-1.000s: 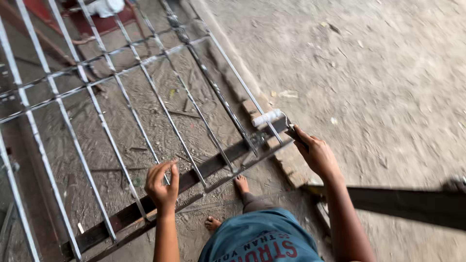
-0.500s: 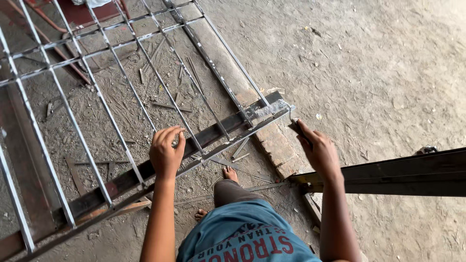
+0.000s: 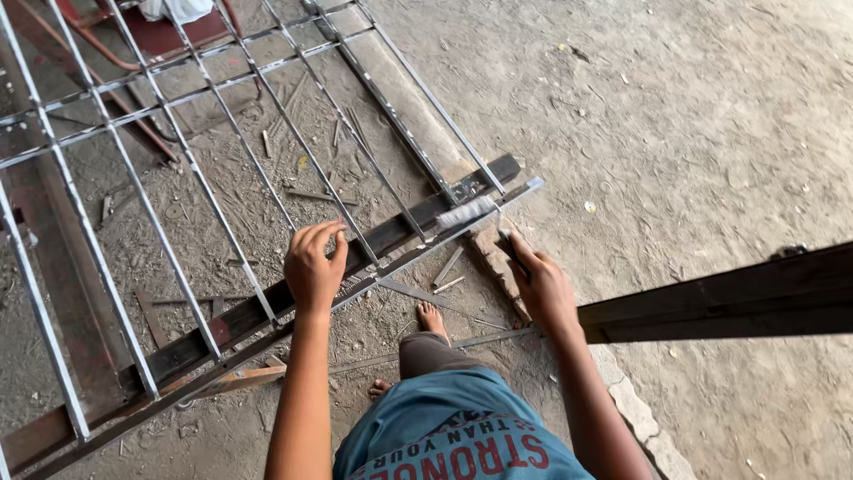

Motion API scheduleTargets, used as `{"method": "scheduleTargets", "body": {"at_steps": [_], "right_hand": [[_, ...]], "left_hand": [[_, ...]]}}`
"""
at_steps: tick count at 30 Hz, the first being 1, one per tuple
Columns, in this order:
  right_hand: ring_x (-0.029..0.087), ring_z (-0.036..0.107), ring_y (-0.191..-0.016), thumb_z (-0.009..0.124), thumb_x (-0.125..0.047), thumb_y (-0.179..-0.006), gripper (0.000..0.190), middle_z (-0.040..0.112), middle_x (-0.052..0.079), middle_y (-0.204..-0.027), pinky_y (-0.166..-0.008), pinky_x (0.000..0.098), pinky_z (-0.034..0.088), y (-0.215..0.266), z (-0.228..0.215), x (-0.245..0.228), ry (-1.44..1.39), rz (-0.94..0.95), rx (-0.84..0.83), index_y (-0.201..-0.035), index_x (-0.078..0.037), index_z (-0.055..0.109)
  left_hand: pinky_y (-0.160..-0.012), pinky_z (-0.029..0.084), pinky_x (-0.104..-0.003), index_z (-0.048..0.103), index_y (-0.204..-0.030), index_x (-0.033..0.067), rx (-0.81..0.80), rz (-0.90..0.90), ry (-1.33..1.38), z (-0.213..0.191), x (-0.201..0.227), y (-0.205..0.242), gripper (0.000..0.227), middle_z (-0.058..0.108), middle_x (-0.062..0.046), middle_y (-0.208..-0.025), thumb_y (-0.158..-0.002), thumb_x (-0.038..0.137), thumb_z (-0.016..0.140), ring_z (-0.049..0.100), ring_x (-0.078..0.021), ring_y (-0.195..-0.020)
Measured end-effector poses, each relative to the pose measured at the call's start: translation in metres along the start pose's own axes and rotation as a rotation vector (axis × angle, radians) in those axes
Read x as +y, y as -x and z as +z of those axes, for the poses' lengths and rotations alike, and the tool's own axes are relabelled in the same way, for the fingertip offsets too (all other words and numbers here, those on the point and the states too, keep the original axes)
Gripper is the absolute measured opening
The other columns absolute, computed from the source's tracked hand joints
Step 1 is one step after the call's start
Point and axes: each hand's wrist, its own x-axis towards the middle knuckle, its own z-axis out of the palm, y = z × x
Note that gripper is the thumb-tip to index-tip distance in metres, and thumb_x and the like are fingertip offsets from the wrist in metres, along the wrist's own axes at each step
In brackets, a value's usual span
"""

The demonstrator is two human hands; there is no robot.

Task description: The person paints a metal frame with white paint using a small roller. They systematically cover the vertical bars and horizontal supports, moving along the length of the frame.

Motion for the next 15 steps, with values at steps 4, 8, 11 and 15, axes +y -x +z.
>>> {"method": "scheduleTargets", "body": {"at_steps": [4,8,11,15], "right_hand": [[0.031,0.066,-0.071,0.059,-0.034,-0.102,0.052,0.068,0.016,-0.091,-0.064,0.0460,0.053,-0.017,0.021,-0.011,-0.046,-0.004,0.034,-0.153,-0.035,0.048],[0.030,0.067,-0.070,0.057,-0.034,-0.103,0.051,0.067,0.015,-0.095,-0.060,0.0457,0.054,-0.027,0.029,-0.015,-0.016,0.062,-0.024,-0.152,-0.035,0.047],[0.031,0.067,-0.072,0.060,-0.033,-0.102,0.051,0.068,0.016,-0.092,-0.063,0.0464,0.053,-0.017,0.024,-0.004,-0.009,-0.027,0.029,-0.152,-0.033,0.048],[0.034,0.067,-0.074,0.062,-0.030,-0.099,0.053,0.068,0.016,-0.090,-0.064,0.0473,0.053,0.000,0.016,0.008,0.039,-0.046,0.014,-0.150,-0.033,0.051]], "left_hand": [[-0.089,0.056,-0.029,0.078,-0.103,0.0113,0.007,0.003,0.012,0.007,-0.006,0.006,0.012,0.078,-0.004,-0.112,-0.098,0.018,0.071,0.072,-0.0198,-0.101],[-0.091,0.056,-0.031,0.079,-0.100,0.0131,0.019,0.012,-0.014,-0.003,0.000,0.003,0.011,0.079,-0.003,-0.111,-0.097,0.019,0.071,0.072,-0.0201,-0.102],[-0.090,0.056,-0.032,0.080,-0.099,0.0142,0.024,-0.005,0.009,-0.013,0.008,0.001,0.011,0.079,-0.002,-0.110,-0.096,0.019,0.070,0.071,-0.0214,-0.103],[-0.092,0.055,-0.033,0.079,-0.098,0.0143,0.033,-0.032,0.000,-0.016,0.013,-0.001,0.011,0.079,-0.002,-0.111,-0.096,0.019,0.070,0.070,-0.0216,-0.104]]}}
